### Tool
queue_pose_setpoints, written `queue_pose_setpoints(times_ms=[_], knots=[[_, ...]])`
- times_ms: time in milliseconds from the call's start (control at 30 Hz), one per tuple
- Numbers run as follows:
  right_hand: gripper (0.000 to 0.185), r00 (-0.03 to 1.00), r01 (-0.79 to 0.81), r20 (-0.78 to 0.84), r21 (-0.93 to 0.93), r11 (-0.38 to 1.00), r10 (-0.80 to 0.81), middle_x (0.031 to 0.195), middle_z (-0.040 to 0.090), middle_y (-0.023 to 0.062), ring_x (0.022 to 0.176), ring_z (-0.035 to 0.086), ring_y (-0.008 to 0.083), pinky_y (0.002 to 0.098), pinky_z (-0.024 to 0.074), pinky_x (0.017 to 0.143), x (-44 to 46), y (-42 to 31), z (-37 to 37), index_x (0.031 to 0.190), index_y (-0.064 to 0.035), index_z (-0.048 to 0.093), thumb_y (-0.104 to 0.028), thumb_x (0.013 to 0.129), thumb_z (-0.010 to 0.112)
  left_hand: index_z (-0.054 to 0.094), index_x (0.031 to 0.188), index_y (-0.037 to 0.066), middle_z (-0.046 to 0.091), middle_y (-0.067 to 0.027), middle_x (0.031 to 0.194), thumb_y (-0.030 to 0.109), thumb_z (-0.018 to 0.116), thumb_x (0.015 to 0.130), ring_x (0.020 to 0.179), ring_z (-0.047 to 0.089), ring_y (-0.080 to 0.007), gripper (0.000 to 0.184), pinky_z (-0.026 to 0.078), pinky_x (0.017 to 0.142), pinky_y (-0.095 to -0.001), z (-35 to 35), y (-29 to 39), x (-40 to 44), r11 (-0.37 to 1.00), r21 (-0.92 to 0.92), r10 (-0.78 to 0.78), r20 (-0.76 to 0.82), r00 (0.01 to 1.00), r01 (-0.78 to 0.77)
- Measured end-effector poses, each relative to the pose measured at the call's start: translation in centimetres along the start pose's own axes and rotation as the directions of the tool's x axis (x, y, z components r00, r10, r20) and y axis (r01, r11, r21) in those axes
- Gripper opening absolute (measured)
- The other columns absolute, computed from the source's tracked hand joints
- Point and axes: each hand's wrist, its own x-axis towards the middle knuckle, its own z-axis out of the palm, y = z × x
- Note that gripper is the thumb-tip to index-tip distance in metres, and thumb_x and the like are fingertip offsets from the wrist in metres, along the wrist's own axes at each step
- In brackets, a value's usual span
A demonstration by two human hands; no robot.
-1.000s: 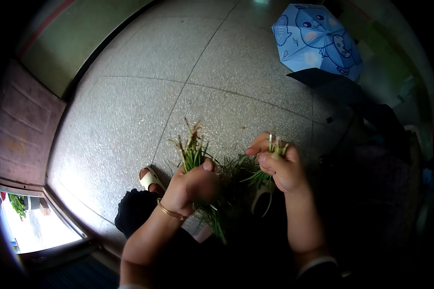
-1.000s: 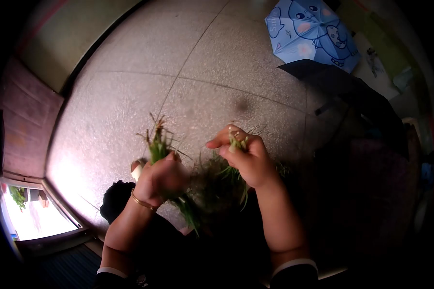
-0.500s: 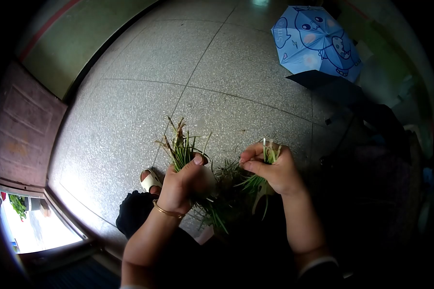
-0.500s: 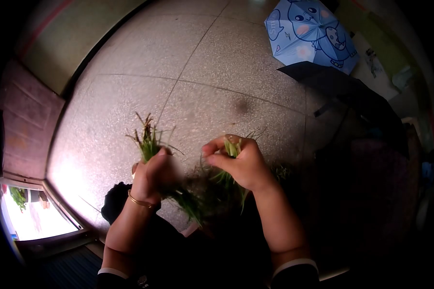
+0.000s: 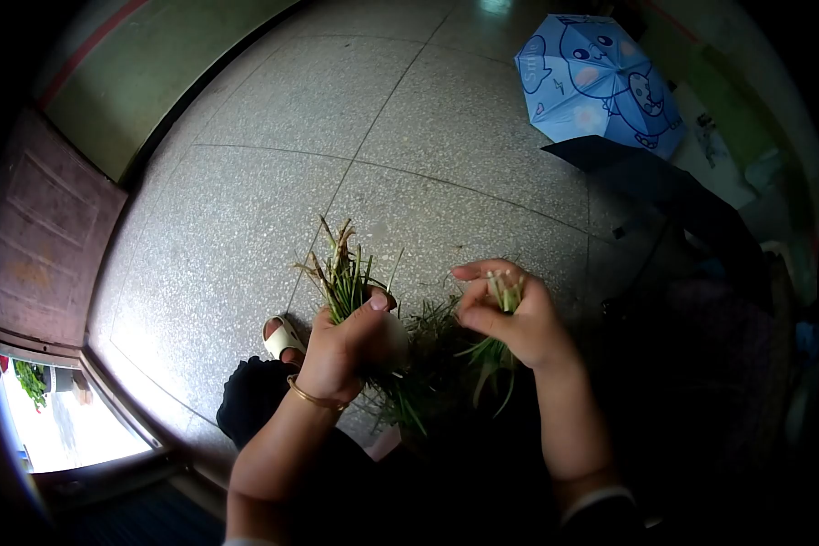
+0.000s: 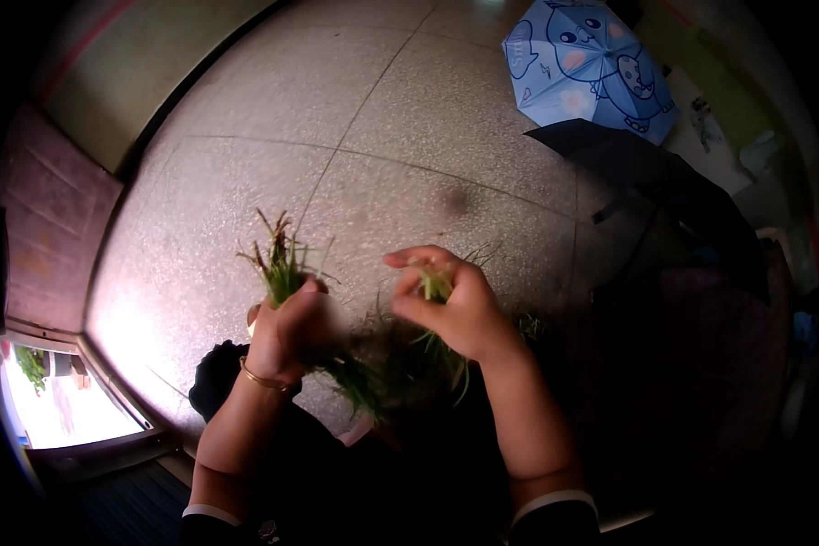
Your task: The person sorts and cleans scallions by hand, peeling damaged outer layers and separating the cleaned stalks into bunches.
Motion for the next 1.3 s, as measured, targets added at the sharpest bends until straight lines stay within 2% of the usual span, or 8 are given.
queue_pose_setpoints(times_ms=[100, 300, 533, 667, 900, 1033, 1167, 1300], knots=[[0.036, 0.990, -0.137, -0.022, 0.094, 0.986, 0.139, 0.096, 0.057, -0.0001, 0.075, 0.052, 0.0054, 0.0207, 0.0425, 0.061, 0.3, 1.3, -0.5, 0.104, -0.0066, 0.055, 0.003, 0.070, 0.061, 0.053, 0.083, 0.007, 0.047, 0.0031, 0.061, 0.018, 0.063, 0.078, 0.050, 0.044, -0.0074, 0.015, 0.035, 0.045, -0.0220, -0.1, 0.0, -0.1, 1.000, -0.004, -0.011, 0.029, 1.000, 0.011], [0.028, 0.994, 0.054, -0.092, -0.004, 0.999, -0.054, 0.082, 0.061, 0.0038, 0.063, 0.050, 0.0055, 0.0215, 0.0428, 0.058, 0.2, 0.1, 1.5, 0.100, -0.0041, 0.057, -0.001, 0.073, 0.061, 0.054, 0.082, 0.006, 0.048, 0.0037, 0.062, 0.015, 0.064, 0.079, 0.050, 0.043, -0.0066, 0.013, 0.035, 0.047, -0.0211, -0.5, 0.0, 0.1, 0.999, -0.033, 0.006, 0.153, 0.988, 0.000], [0.023, 0.986, -0.110, -0.067, 0.425, 0.899, 0.153, 0.059, 0.050, -0.0046, 0.042, 0.034, 0.0008, 0.0145, 0.0248, 0.036, 0.3, 2.0, 5.0, 0.096, -0.0045, 0.058, -0.021, 0.081, 0.061, 0.057, 0.091, 0.002, 0.049, 0.0040, 0.063, 0.013, 0.064, 0.079, 0.055, 0.043, -0.0053, 0.017, 0.033, 0.048, -0.0200, 1.5, -0.8, -0.8, 0.948, 0.304, 0.054, 0.144, 0.988, -0.096], [0.013, 0.982, 0.024, -0.168, 0.578, 0.816, 0.090, 0.064, 0.054, 0.0000, 0.045, 0.036, 0.0013, 0.0147, 0.0253, 0.036, 0.9, 1.5, 3.6, 0.090, -0.0074, 0.059, -0.018, 0.085, 0.053, 0.052, 0.101, 0.000, 0.049, 0.0009, 0.068, 0.018, 0.059, 0.084, 0.054, 0.043, -0.0069, 0.026, 0.034, 0.048, -0.0201, 0.7, -1.1, -0.3, 0.986, 0.078, -0.164, 0.259, 0.952, 0.148], [0.016, 0.964, 0.127, -0.267, 0.512, 0.850, 0.016, 0.071, 0.054, 0.0039, 0.065, 0.051, 0.0123, 0.0265, 0.0447, 0.061, 0.9, 0.0, -0.7, 0.094, 0.0002, 0.055, -0.012, 0.085, 0.052, 0.047, 0.100, 0.003, 0.046, -0.0018, 0.075, 0.019, 0.058, 0.082, 0.055, 0.042, -0.0099, 0.025, 0.035, 0.050, -0.0230, -0.1, -1.5, 0.0, 0.975, 0.050, -0.221, 0.340, 0.914, 0.217], [0.021, 0.978, 0.031, -0.204, -0.029, 0.999, -0.036, 0.077, 0.058, 0.0026, 0.064, 0.053, 0.0081, 0.0215, 0.0454, 0.060, 0.4, -0.2, 1.7, 0.093, 0.0004, 0.057, -0.007, 0.074, 0.064, 0.054, 0.095, 0.003, 0.053, 0.0001, 0.075, 0.016, 0.061, 0.082, 0.062, 0.048, -0.0078, 0.020, 0.039, 0.055, -0.0204, 0.3, -1.7, -0.1, 0.977, 0.125, -0.203, 0.264, 0.943, 0.175], [0.021, 0.990, -0.078, -0.091, 0.249, 0.965, 0.103, 0.075, 0.060, 0.0023, 0.068, 0.056, 0.0090, 0.0214, 0.0467, 0.063, 0.6, 0.6, 3.3, 0.093, 0.0012, 0.058, -0.007, 0.074, 0.065, 0.055, 0.094, 0.003, 0.056, 0.0012, 0.080, 0.015, 0.063, 0.080, 0.069, 0.050, -0.0058, 0.020, 0.041, 0.062, -0.0190, 1.1, -1.0, -0.5, 0.972, 0.217, -0.141, 0.245, 0.959, 0.087], [0.016, 0.985, -0.056, -0.134, 0.331, 0.942, 0.106, 0.066, 0.055, -0.0010, 0.048, 0.043, 0.0023, 0.0160, 0.0331, 0.041, 0.5, 1.2, 3.2, 0.091, -0.0018, 0.060, -0.008, 0.077, 0.061, 0.055, 0.092, 0.003, 0.056, 0.0000, 0.077, 0.019, 0.063, 0.081, 0.067, 0.051, -0.0074, 0.020, 0.043, 0.058, -0.0204, 0.0, -1.7, -0.1, 0.971, 0.226, -0.136, 0.266, 0.954, 0.075]])
